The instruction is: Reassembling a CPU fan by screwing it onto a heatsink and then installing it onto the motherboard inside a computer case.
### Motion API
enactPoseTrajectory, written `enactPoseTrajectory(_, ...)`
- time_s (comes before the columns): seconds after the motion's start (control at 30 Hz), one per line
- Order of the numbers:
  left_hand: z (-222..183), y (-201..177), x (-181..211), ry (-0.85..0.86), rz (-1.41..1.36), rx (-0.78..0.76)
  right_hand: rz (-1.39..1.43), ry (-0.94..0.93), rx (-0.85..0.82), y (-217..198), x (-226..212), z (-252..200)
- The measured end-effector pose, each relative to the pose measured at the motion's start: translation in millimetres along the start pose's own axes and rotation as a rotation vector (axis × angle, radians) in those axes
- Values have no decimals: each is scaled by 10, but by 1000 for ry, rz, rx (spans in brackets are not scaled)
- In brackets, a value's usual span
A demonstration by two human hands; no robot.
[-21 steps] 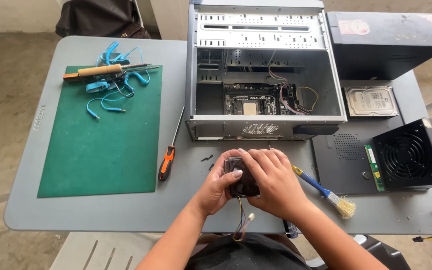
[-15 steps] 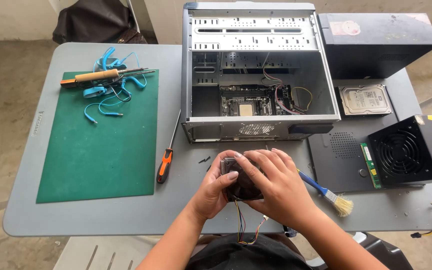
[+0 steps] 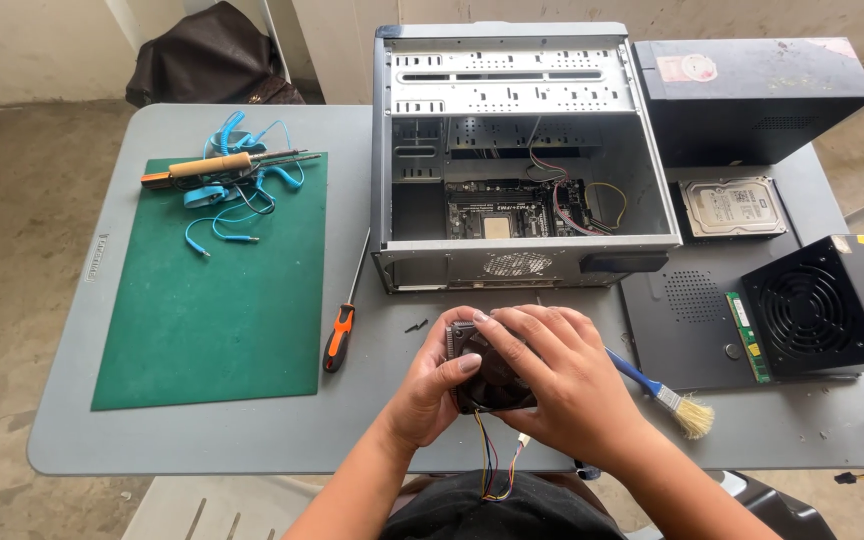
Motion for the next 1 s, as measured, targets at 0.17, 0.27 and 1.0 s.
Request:
enactPoseTrajectory(0.17,-24,40,0,-9,25,6,11,3,14,-20,-16,-16)
enactPoseTrajectory(0.27,-31,52,-11,-6,13,2,5,11,25,-18,-13,-41)
enactPoseTrajectory(1.0,-69,76,-38,1,12,13,-33,14,-5,49,12,-117)
Point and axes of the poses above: each hand's wrist, its own z-axis towards the middle knuckle, its own y-axis out of the palm, x = y × z, the point moved 9 cm from there along z, towards the middle knuckle, and after that the axes turned 8 degrees about -x, right-handed, at the moved point
